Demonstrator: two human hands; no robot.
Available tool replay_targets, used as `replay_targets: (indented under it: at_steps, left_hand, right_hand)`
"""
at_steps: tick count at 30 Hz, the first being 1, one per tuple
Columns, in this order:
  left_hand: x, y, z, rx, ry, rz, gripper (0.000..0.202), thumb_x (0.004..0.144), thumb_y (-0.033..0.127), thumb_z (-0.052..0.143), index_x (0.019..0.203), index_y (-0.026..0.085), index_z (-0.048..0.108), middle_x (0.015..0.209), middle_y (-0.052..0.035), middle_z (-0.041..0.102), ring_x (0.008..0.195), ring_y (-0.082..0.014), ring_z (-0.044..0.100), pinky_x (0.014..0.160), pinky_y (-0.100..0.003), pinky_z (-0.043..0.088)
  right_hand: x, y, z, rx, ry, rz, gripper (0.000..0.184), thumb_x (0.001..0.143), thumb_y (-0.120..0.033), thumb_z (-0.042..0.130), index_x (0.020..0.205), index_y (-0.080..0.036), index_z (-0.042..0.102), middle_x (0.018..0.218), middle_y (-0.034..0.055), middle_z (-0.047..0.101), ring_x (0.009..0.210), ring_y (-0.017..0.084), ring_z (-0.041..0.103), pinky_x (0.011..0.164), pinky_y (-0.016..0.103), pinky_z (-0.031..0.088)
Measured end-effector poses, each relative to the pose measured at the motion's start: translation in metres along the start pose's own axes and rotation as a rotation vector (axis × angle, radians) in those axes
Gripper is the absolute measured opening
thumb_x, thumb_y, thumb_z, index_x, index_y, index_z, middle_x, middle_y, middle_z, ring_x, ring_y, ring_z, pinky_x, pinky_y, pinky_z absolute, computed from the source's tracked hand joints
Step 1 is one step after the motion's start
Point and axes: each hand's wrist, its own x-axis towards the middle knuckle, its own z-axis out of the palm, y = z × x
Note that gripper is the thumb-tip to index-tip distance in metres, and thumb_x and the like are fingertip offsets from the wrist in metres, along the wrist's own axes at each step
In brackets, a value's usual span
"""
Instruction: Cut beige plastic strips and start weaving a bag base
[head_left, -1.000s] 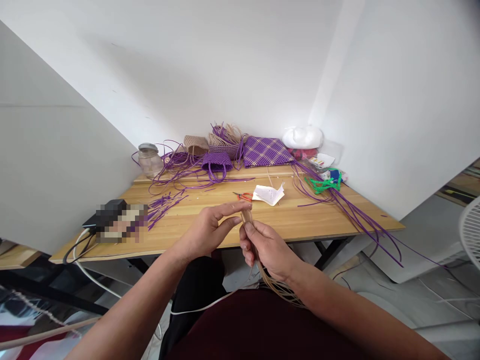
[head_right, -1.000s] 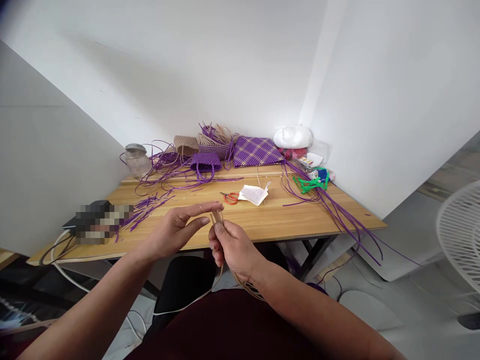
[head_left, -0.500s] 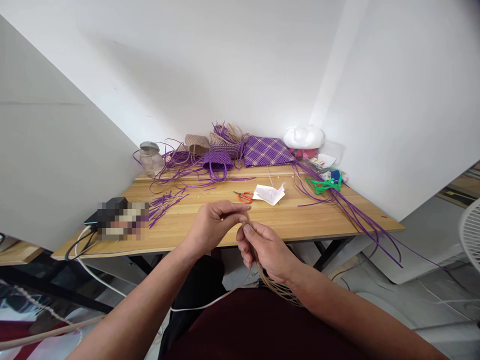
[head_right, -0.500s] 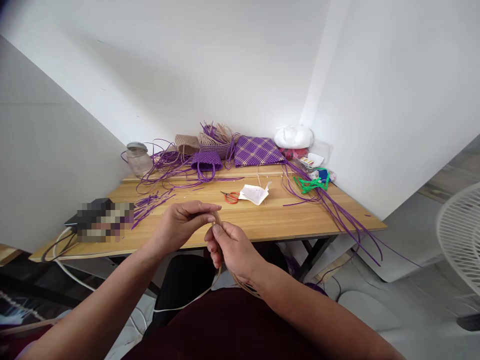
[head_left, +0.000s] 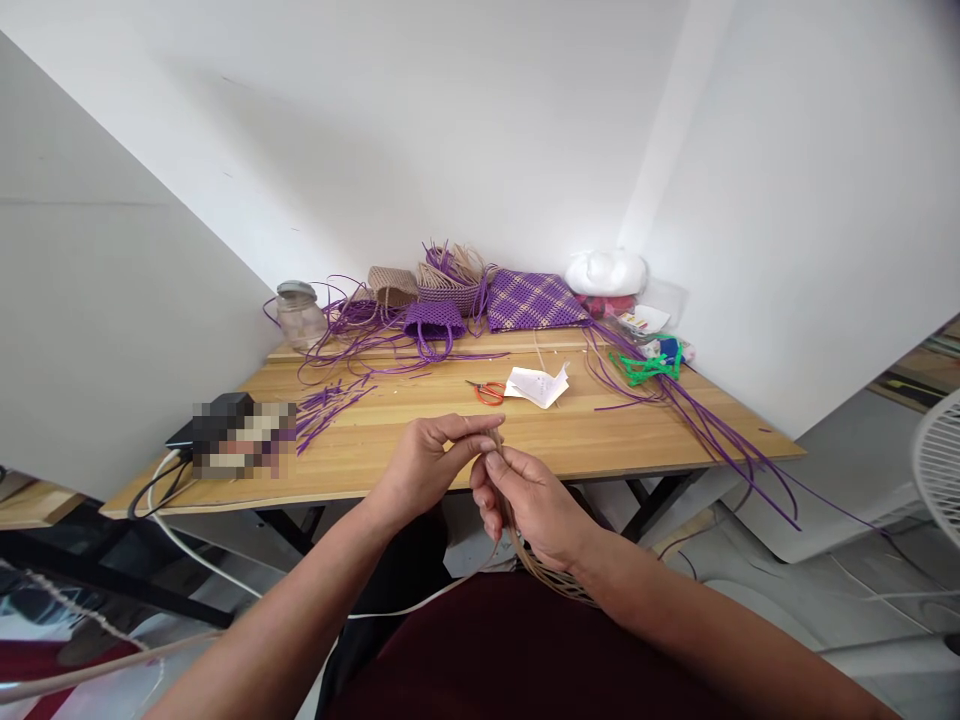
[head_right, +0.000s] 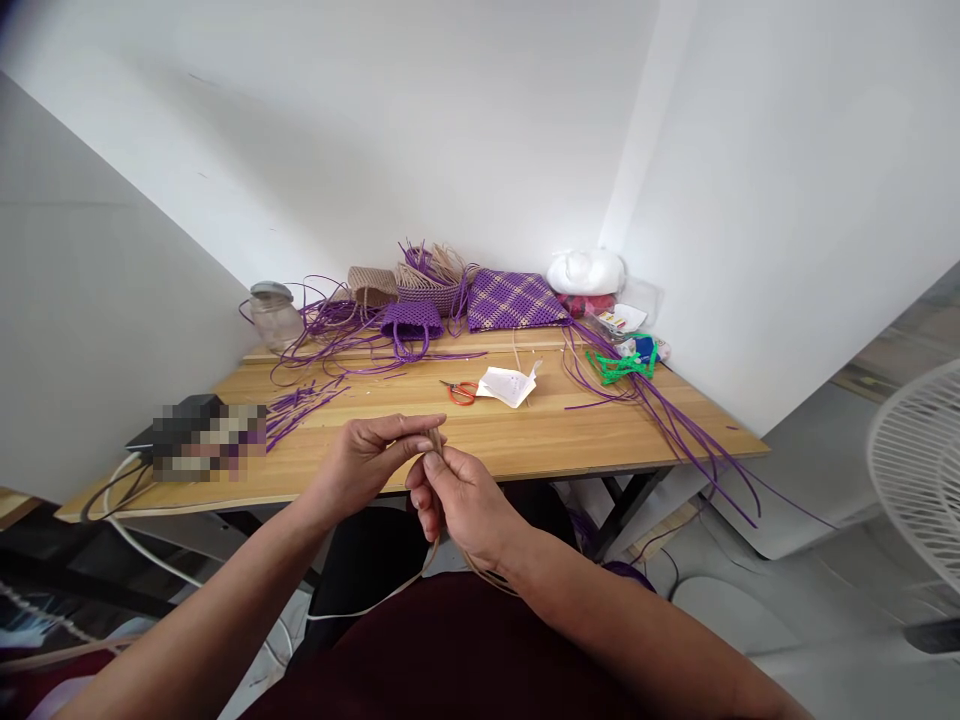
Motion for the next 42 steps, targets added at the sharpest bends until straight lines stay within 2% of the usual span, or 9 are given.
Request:
replay_targets:
  at_steps: [6, 10, 14, 19, 26, 29, 34, 37, 42]
  left_hand:
    - [0.0003, 0.0022, 0.0004, -0.077, -0.005, 0.011, 0.030, 0.083, 0.024, 0.069, 0.113, 0.020, 0.074, 0.090, -0.0035, 0.078, 0.083, -0.0164, 0.071, 0.087, -0.030, 0.055]
    - [-0.0008, 0.0012, -0.0004, -0.039, -0.006, -0.011, 0.025, 0.083, 0.026, 0.071, 0.106, 0.019, 0.077, 0.096, -0.0050, 0.078, 0.090, -0.0184, 0.071, 0.089, -0.030, 0.054]
    - [-0.0021, 0.0018, 0.0005, -0.052, -0.040, 0.005, 0.028, 0.086, 0.025, 0.067, 0.113, 0.022, 0.074, 0.096, -0.0037, 0.078, 0.087, -0.0175, 0.072, 0.087, -0.030, 0.055]
    - [-0.0003, 0.0046, 0.0016, -0.022, 0.012, -0.028, 0.024, 0.083, 0.028, 0.070, 0.105, 0.020, 0.077, 0.096, -0.0056, 0.078, 0.090, -0.0204, 0.072, 0.086, -0.031, 0.056]
    - [-0.0010, 0.0063, 0.0042, 0.031, 0.041, -0.059, 0.020, 0.082, 0.028, 0.070, 0.098, 0.020, 0.079, 0.089, -0.0051, 0.078, 0.081, -0.0199, 0.072, 0.071, -0.029, 0.058]
    - [-0.0016, 0.0062, 0.0051, 0.029, 0.050, -0.074, 0.019, 0.082, 0.027, 0.068, 0.096, 0.020, 0.079, 0.086, -0.0046, 0.078, 0.078, -0.0193, 0.071, 0.067, -0.028, 0.057]
    - [-0.0002, 0.0038, 0.0041, 0.062, 0.033, -0.052, 0.020, 0.084, 0.028, 0.066, 0.096, 0.019, 0.078, 0.083, -0.0046, 0.077, 0.078, -0.0192, 0.071, 0.073, -0.030, 0.057]
    - [0.0010, 0.0026, 0.0038, 0.065, 0.031, -0.041, 0.020, 0.084, 0.029, 0.067, 0.097, 0.018, 0.078, 0.085, -0.0052, 0.078, 0.081, -0.0200, 0.072, 0.078, -0.030, 0.056]
    - [0.0021, 0.0060, 0.0021, 0.045, -0.011, -0.016, 0.026, 0.087, 0.029, 0.063, 0.105, 0.017, 0.076, 0.095, -0.0061, 0.078, 0.090, -0.0207, 0.072, 0.087, -0.032, 0.055]
  right_hand:
    - [-0.0019, -0.0004, -0.0002, -0.021, -0.002, -0.018, 0.038, 0.092, -0.052, 0.052, 0.083, -0.016, 0.052, 0.066, -0.0028, 0.048, 0.045, 0.007, 0.043, 0.044, 0.021, 0.038]
    - [-0.0018, 0.0004, -0.0016, -0.015, 0.010, -0.010, 0.038, 0.093, -0.052, 0.051, 0.082, -0.016, 0.053, 0.066, -0.0027, 0.048, 0.045, 0.006, 0.042, 0.044, 0.021, 0.038]
    - [-0.0012, 0.0005, -0.0020, -0.010, 0.003, -0.019, 0.039, 0.092, -0.054, 0.053, 0.082, -0.016, 0.053, 0.067, -0.0027, 0.048, 0.044, 0.007, 0.043, 0.043, 0.021, 0.038]
    - [-0.0031, 0.0001, -0.0008, -0.017, -0.001, -0.001, 0.041, 0.091, -0.055, 0.052, 0.082, -0.015, 0.053, 0.067, -0.0026, 0.048, 0.044, 0.006, 0.041, 0.043, 0.021, 0.036]
    - [-0.0066, 0.0007, 0.0005, 0.042, 0.006, 0.044, 0.044, 0.085, -0.059, 0.060, 0.086, -0.016, 0.050, 0.063, -0.0054, 0.043, 0.045, 0.004, 0.033, 0.045, 0.019, 0.026]
    - [-0.0067, 0.0016, 0.0007, 0.053, 0.012, 0.055, 0.045, 0.084, -0.060, 0.061, 0.085, -0.017, 0.048, 0.064, -0.0056, 0.043, 0.045, 0.004, 0.033, 0.045, 0.019, 0.025]
    - [-0.0055, 0.0045, -0.0003, 0.014, 0.010, 0.019, 0.046, 0.087, -0.059, 0.057, 0.086, -0.013, 0.059, 0.066, -0.0022, 0.048, 0.046, 0.006, 0.040, 0.044, 0.021, 0.034]
    - [-0.0048, 0.0057, -0.0006, 0.015, 0.014, 0.010, 0.046, 0.087, -0.060, 0.057, 0.080, -0.014, 0.057, 0.065, -0.0007, 0.052, 0.046, 0.008, 0.046, 0.044, 0.023, 0.039]
    - [-0.0039, 0.0038, -0.0016, 0.023, 0.047, -0.013, 0.044, 0.089, -0.059, 0.055, 0.078, -0.015, 0.055, 0.063, -0.0023, 0.052, 0.042, 0.007, 0.048, 0.042, 0.021, 0.039]
